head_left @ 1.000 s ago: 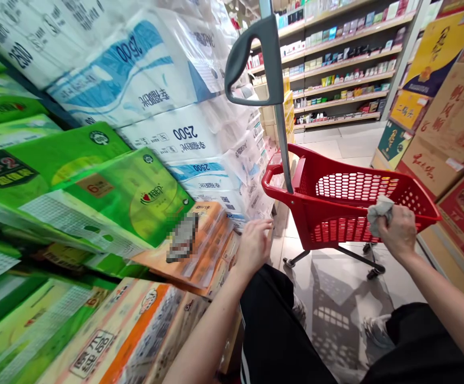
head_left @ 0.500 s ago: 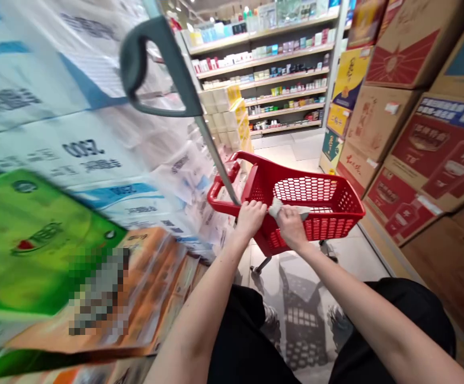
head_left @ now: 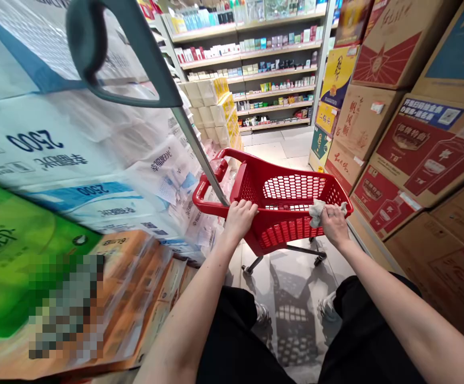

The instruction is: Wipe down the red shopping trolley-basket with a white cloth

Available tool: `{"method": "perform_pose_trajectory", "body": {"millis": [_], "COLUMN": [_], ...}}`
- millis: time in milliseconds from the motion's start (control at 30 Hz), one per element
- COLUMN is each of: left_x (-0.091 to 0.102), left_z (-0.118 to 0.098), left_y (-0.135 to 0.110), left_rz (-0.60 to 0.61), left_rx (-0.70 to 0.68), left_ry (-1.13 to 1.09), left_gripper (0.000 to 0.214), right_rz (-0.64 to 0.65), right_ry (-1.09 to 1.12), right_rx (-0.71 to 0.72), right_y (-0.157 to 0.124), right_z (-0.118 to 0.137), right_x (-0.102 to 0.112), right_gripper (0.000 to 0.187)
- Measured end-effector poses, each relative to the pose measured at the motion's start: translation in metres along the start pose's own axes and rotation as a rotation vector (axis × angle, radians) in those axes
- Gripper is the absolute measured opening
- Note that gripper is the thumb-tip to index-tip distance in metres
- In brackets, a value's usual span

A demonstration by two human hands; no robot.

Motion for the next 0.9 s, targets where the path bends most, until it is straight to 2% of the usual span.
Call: {"method": "perform_pose_trajectory", "body": {"millis": [67,133,267,333,367,433,500,633,733,833,900], "left_x": [0.001,0.003,0.007,0.008,0.009,0.01,0.01,0.01,0.01,0.01,0.01], "left_z": [-0.007,-0.015,-0.029,-0.031,-0.031,-0.029,-0.026,-0.027,-0.031,-0.037,-0.039], "left_y": [0.002,0.003,0.007,0.009,0.009,0.008,0.007,0.006,0.008,0.01,0.011], "left_rz": [0.008,0.014,0.025,0.028,0.026,0.022,0.018,0.01,0.011,0.008,0.007], "left_rx": [0.023,0.05,0.056,0.052,0.052,0.051,0.05,0.044,0.049,0.054,0.058], "left_ry": [-0.018,-0.029,-0.034,-0.036,-0.038,-0.04,-0.034,-0.015,-0.018,-0.016,-0.019], "left_gripper": [0.023,0.021,0.019,0.02,0.021,0.023,0.023,0.026,0.027,0.027,0.026], "right_rz": [-0.008,-0.025,-0.06,-0.074,-0.061,-0.013,0.04,0.084,0.066,0.031,0.005], "right_ry": [0.017,0.07,0.214,0.214,0.197,0.142,0.08,-0.016,-0.088,-0.105,-0.06], "right_rx": [-0.077,-0.099,0.03,0.045,0.079,0.138,0.14,0.03,-0.12,-0.322,-0.394], "right_y": [0.003,0.013,0.045,0.054,0.056,0.052,0.042,0.019,0.008,0.002,-0.001], "right_z": [0.003,0.03,0.113,0.131,0.133,0.116,0.08,-0.003,-0.048,-0.073,-0.075], "right_x": [0.005,0.011,0.023,0.027,0.027,0.023,0.017,0.006,0.005,0.008,0.009], "right_gripper": [0.034,0.036,0.037,0.036,0.036,0.034,0.034,0.034,0.035,0.033,0.033]}}
Point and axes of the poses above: each hand's wrist, its own y-axis towards the middle knuckle, its own x-axis out of the back of the hand, z = x × y, the point moved 6 cm from there along y, towards the middle knuckle, and after that the axes turned 11 degrees about z, right-handed, at the moved point
